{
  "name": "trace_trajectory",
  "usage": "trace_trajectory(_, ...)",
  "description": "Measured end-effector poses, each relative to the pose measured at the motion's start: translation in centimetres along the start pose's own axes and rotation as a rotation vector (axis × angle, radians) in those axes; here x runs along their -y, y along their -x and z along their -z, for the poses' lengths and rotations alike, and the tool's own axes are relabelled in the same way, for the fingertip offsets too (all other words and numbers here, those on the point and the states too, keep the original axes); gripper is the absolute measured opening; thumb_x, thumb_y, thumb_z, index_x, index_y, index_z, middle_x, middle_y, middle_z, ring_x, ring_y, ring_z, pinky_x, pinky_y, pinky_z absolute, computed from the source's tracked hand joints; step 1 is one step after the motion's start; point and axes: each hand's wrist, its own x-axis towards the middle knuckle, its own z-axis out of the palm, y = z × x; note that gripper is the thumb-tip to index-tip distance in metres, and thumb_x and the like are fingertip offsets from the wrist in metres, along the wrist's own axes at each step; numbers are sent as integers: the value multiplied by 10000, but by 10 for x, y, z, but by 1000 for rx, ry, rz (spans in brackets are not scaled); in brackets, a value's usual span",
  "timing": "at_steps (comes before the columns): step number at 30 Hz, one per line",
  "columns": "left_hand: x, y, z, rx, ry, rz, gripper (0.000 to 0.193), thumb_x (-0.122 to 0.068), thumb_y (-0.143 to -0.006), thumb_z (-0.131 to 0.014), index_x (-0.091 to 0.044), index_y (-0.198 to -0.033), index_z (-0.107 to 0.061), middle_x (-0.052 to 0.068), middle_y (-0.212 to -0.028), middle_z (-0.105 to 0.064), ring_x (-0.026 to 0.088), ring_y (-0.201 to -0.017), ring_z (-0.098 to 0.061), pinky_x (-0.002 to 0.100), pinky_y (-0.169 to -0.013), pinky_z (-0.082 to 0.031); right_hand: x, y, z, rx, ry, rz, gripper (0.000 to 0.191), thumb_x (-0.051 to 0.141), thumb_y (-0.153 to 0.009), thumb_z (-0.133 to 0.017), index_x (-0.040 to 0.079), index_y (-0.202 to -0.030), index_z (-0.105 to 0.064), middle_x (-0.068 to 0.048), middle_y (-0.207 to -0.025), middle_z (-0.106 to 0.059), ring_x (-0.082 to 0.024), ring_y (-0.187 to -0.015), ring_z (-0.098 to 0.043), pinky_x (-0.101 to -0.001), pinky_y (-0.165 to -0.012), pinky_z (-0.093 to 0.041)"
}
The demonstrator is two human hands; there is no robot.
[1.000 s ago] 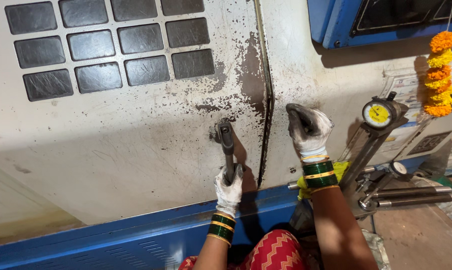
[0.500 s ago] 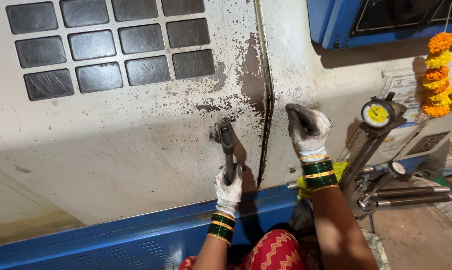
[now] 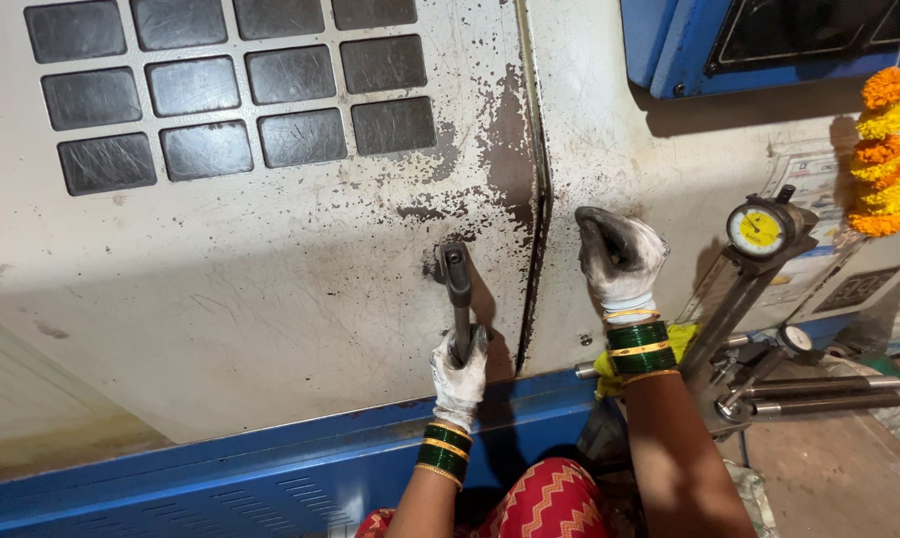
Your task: The person measures cylindrical metal rods using a dial indicator mounted on a stand, then places each rod into a yellow crate. The person also opens and closes the machine door and wipes a rod with a cloth.
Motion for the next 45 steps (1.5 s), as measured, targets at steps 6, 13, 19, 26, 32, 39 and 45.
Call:
trace_trajectory(6, 1, -1, 1, 7, 47, 30, 223, -234, -937, -726, -12, -940, -726, 32, -696, -707, 90, -643, -620, 292, -630, -521, 2, 1, -1, 9, 1, -39, 114, 80, -996, -708, 34, -1080, -770, -80, -859, -754, -157, -710, -700, -297, -719, -542)
trace_trajectory(13, 5, -1, -1, 14, 119, 30, 190, -192, -950, -724, -2, -945, -714, 9, -719, -691, 65, -671, -585, 275, -637, -507, 3, 1, -1, 15, 18, -57, 119, 92, -1003, -703, 40, -1078, -779, -62, -802, -737, -148, -680, -686, -302, -714, -540)
trace_trajectory(19, 6, 0, 2, 13, 71, 8, 199, -195, -949, -718, 4, -952, -717, 19, -718, -696, 70, -675, -595, 280, -642, -521, 3, 2, -3, -5, 26, 16, 115, 98, -1031, -701, 43, -1105, -770, -79, -873, -752, -161, -741, -702, -300, -754, -547)
trace_trajectory(26, 7, 0, 1, 22, 49, 20, 207, -204, -948, -720, 3, -953, -728, 33, -711, -713, 73, -662, -617, 290, -629, -530, -1, 4, 0, 22, 24, -46, 126, 98, -1010, -703, 41, -1093, -778, -35, -734, -711, -136, -649, -665, -295, -695, -520)
trace_trajectory(32, 10, 0, 1, 15, 87, 12, 210, -200, -949, -718, 8, -976, -729, 35, -735, -724, 76, -681, -625, 292, -642, -538, -4, 5, -3, -5, 16, 6, 115, 93, -1013, -708, 44, -1095, -772, -61, -832, -747, -135, -684, -673, -289, -703, -523)
trace_trajectory(39, 12, 0, 4, 19, 85, 11, 213, -202, -953, -714, 9, -976, -731, 39, -758, -741, 82, -696, -640, 292, -665, -548, -1, 5, -7, -23, 9, 7, 109, 79, -1005, -719, 39, -1094, -769, -69, -848, -757, -131, -681, -677, -279, -683, -522)
trace_trajectory(45, 12, -1, 3, 16, 91, 11, 216, -205, -947, -713, 8, -979, -731, 43, -762, -741, 83, -697, -644, 296, -666, -547, 1, 3, -6, -20, 15, 6, 102, 71, -1003, -719, 34, -1085, -766, -67, -828, -748, -137, -679, -678, -284, -687, -523)
